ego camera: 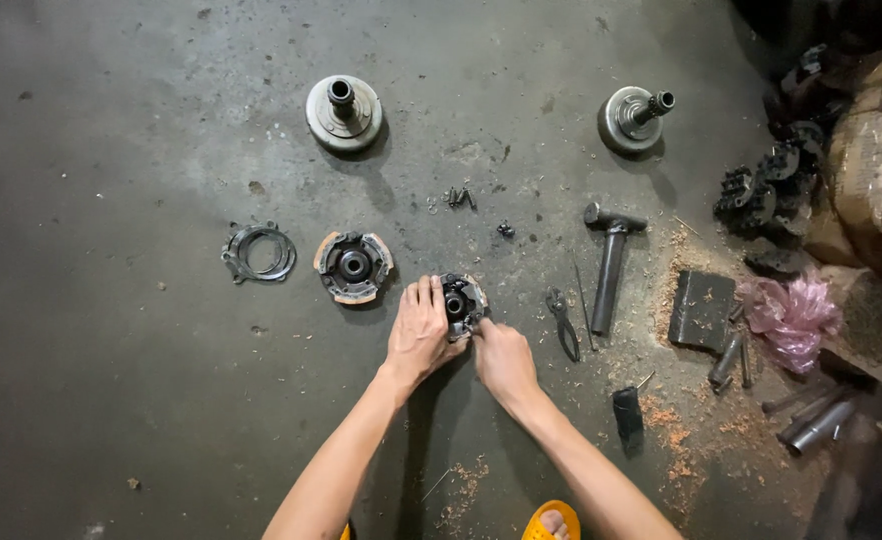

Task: Repairing a motorcycle clutch assembly by manipulating springs and clips with a pick tool and pliers

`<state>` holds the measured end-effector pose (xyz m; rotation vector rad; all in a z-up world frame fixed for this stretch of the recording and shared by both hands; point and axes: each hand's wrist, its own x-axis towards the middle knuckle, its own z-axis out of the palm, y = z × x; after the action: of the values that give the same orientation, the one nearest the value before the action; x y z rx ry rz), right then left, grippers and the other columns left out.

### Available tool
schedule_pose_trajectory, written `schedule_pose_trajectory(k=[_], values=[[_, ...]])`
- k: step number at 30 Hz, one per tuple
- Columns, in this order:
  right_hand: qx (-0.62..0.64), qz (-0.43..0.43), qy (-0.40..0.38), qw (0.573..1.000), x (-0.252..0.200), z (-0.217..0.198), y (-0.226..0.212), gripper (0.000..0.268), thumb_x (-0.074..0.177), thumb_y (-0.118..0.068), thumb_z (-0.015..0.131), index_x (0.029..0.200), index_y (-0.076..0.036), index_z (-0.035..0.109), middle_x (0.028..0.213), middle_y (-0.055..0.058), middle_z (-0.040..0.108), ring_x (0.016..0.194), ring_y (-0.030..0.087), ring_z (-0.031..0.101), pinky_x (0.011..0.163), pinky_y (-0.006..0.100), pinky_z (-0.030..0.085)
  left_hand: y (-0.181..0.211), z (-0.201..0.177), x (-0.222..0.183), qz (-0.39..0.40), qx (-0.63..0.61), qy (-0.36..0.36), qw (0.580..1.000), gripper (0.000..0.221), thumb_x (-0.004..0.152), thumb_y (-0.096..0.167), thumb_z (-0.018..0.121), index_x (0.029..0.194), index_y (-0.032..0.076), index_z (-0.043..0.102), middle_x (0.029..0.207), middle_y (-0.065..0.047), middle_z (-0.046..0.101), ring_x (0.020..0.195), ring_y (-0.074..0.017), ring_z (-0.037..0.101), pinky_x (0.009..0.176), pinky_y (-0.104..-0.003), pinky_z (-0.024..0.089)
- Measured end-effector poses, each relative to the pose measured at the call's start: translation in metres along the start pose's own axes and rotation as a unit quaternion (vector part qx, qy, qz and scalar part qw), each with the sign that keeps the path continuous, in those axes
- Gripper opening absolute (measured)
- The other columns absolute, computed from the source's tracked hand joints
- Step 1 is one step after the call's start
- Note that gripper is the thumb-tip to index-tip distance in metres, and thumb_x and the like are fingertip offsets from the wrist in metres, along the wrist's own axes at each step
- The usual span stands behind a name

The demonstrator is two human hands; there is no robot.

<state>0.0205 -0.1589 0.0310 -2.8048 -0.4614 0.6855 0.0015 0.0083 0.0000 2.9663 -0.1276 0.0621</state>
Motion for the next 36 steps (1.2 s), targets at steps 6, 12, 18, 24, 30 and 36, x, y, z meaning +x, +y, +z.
schedule_pose_trajectory(k=[6,12,18,24,30,36], values=[[0.000,0.025,0.014,1.000,-0.008,-0.011,-0.014,0.014,0.093,-0.018,0.061,0.101,-0.010,0.070,0.081,0.018,0.073,0.078,0.043,0.075,0.068,0.055,0.063,-0.001,0.011,-0.002,0.011,-0.006,0.061,0.998,0.123,0.052,0.073,0.079,0.133,-0.016,0.053,0.125,-0.032,0.056,0.110,-0.0389,0.058,0.101,-0.046,0.050],[0.098,-0.036,0.129,0.986,-0.028,0.003,-0.008,0.013,0.096,-0.011,0.063,0.099,-0.006,0.074,0.079,0.018,0.072,0.076,0.041,0.075,0.064,0.048,0.062,0.003,-0.004,-0.004,0.033,0.003,0.070,0.997,0.117,0.053,0.069,0.081,0.129,-0.016,0.056,0.121,-0.033,0.057,0.107,-0.0406,0.059,0.100,-0.048,0.050],[0.127,-0.040,0.178,0.975,-0.025,-0.011,-0.014,0.009,0.094,-0.017,0.069,0.095,-0.012,0.076,0.077,0.014,0.073,0.078,0.038,0.075,0.066,0.047,0.061,0.000,-0.014,0.003,0.027,0.018,0.063,0.998,0.113,0.055,0.063,0.083,0.131,-0.016,0.055,0.123,-0.031,0.056,0.108,-0.0385,0.059,0.101,-0.046,0.050],[0.139,-0.010,0.162,0.977,-0.015,-0.003,-0.012,0.009,0.093,-0.014,0.069,0.093,-0.011,0.077,0.079,0.013,0.075,0.076,0.035,0.077,0.063,0.043,0.061,-0.004,0.023,0.011,0.017,0.010,0.065,0.998,0.111,0.055,0.063,0.079,0.130,-0.016,0.056,0.120,-0.030,0.058,0.107,-0.0389,0.059,0.099,-0.045,0.049],[0.312,-0.024,0.253,0.915,-0.027,0.009,-0.013,0.004,0.094,-0.010,0.073,0.094,-0.006,0.076,0.084,0.019,0.076,0.081,0.036,0.076,0.062,0.042,0.060,-0.004,0.006,0.006,0.005,-0.033,0.071,0.997,0.112,0.053,0.061,0.082,0.130,-0.017,0.055,0.118,-0.031,0.057,0.105,-0.0404,0.058,0.100,-0.048,0.048],[0.427,0.066,0.175,0.885,-0.049,-0.002,0.014,0.018,0.095,-0.010,0.072,0.111,-0.008,0.079,0.093,0.016,0.080,0.073,0.019,0.075,0.053,0.029,0.062,-0.021,-0.029,0.017,0.140,-0.049,-0.065,0.987,0.089,0.073,0.040,0.076,0.147,0.000,0.047,0.149,-0.023,0.047,0.136,-0.0409,0.044,0.114,-0.066,0.034]])
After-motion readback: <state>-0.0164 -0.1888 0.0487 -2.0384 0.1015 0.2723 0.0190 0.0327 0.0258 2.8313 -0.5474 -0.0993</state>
